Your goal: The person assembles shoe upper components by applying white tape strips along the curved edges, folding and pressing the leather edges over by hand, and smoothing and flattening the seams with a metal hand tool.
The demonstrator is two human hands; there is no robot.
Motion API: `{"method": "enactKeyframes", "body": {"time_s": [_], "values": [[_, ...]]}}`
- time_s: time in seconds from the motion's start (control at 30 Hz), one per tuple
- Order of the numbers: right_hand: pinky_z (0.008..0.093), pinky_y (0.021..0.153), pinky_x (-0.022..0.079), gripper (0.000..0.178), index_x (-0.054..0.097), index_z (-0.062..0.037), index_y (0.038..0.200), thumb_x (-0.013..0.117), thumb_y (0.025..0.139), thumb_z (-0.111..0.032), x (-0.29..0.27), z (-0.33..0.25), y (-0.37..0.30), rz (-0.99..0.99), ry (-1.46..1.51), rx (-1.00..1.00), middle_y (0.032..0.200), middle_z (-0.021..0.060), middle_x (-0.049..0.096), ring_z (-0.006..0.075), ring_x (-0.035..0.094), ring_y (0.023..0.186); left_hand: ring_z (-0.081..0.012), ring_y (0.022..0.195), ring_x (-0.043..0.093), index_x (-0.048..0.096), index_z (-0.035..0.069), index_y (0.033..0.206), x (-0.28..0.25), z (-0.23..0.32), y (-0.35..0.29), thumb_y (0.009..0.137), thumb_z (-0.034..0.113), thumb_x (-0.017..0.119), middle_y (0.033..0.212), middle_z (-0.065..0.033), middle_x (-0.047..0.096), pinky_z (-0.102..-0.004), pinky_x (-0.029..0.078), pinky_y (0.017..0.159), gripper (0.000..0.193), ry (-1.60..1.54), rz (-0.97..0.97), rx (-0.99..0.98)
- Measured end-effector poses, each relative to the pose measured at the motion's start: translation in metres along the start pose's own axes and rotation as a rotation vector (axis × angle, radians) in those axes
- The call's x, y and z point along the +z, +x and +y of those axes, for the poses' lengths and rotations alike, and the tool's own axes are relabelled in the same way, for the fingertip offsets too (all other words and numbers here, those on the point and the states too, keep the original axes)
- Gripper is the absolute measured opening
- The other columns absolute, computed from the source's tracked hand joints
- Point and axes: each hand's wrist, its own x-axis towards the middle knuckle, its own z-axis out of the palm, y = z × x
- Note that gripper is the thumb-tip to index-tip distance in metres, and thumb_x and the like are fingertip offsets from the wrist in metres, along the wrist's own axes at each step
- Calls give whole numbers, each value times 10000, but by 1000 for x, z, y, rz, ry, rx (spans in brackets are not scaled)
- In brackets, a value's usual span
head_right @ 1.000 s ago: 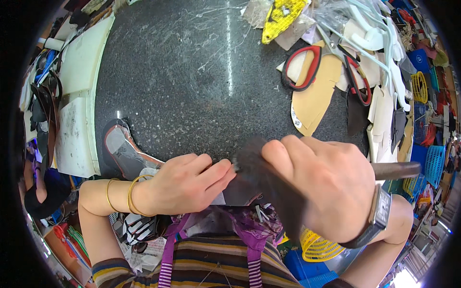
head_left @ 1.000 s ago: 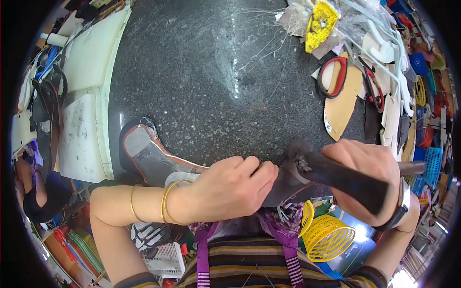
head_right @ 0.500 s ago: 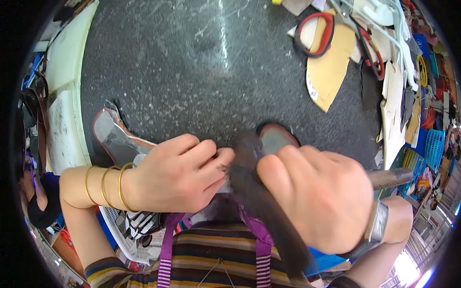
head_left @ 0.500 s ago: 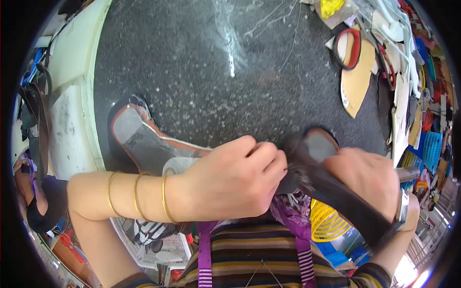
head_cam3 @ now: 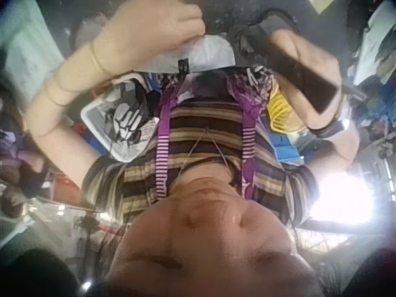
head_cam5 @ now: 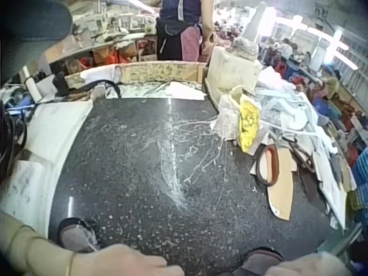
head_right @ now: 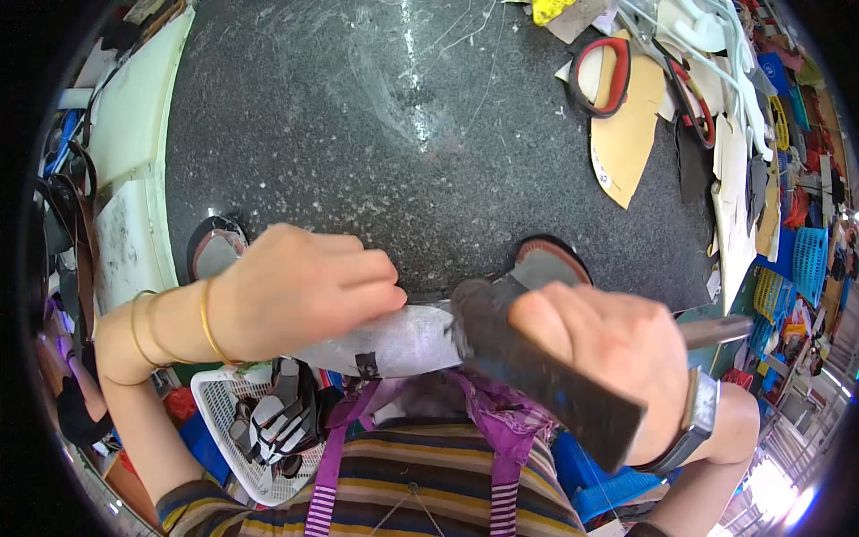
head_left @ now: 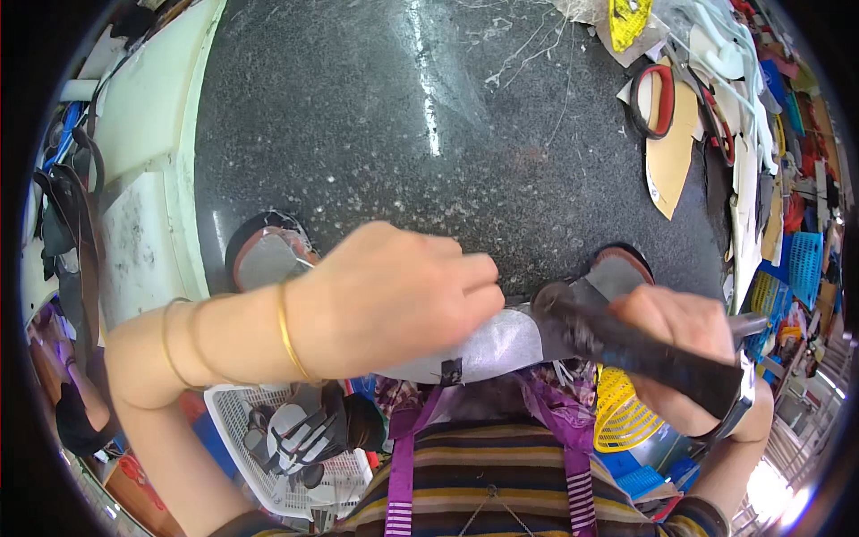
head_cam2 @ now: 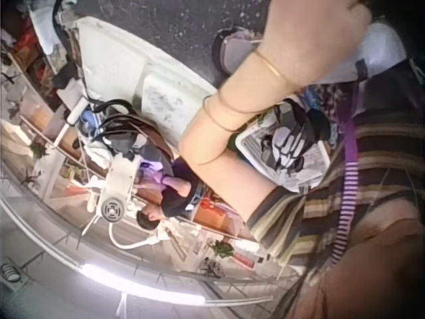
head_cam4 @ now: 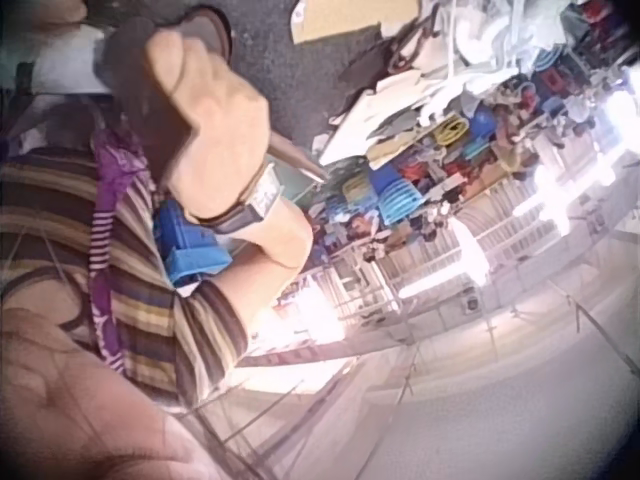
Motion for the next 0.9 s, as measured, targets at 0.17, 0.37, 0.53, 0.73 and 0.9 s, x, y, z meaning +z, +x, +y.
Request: {"method": "enactKeyframes", "body": {"time_s": [0.17, 0.37, 0.53, 0.73, 0.9], "values": [[333, 477, 448, 143, 529, -101, 814, 648, 737, -117, 5, -35, 9, 7, -187, -33, 673, 29, 443, 189, 545, 577, -118, 671, 576, 635, 77, 953, 7, 24, -14, 733, 121, 655, 894, 7, 578, -273, 470, 506, 226, 101, 84, -22], [416, 615, 453, 171, 578, -21, 913, 659, 767, -60, -26, -9, 11, 53, -160, 236, 760, 163, 573, 382, 596, 725, -204, 679, 595, 603, 28, 1045, 28, 22, 19, 751, 111, 649, 942, -57, 575, -330, 487, 544, 309, -28, 350, -177], [425, 571, 467, 192, 517, -62, 895, 635, 746, -82, -17, 16, 3, 51, -89, 166, 721, 125, 518, 351, 587, 670, -234, 701, 589, 632, 32, 938, 31, 6, 19, 788, 95, 640, 906, -59, 603, -358, 505, 578, 163, -255, 453, -187], [392, 539, 467, 186, 508, -75, 901, 610, 793, -188, -14, 8, 13, 14, -212, 86, 701, 80, 490, 275, 576, 596, -223, 755, 603, 635, 55, 912, 22, 28, 18, 766, 92, 661, 915, -61, 606, -297, 500, 606, 152, 241, 200, -116], [361, 519, 464, 236, 509, -70, 893, 631, 778, -234, -16, 1, 21, -4, -223, 8, 706, 71, 477, 239, 578, 613, -204, 741, 582, 658, 45, 938, 26, 38, -7, 741, 119, 662, 923, -63, 604, -273, 496, 596, 210, 171, 232, -142]]}}
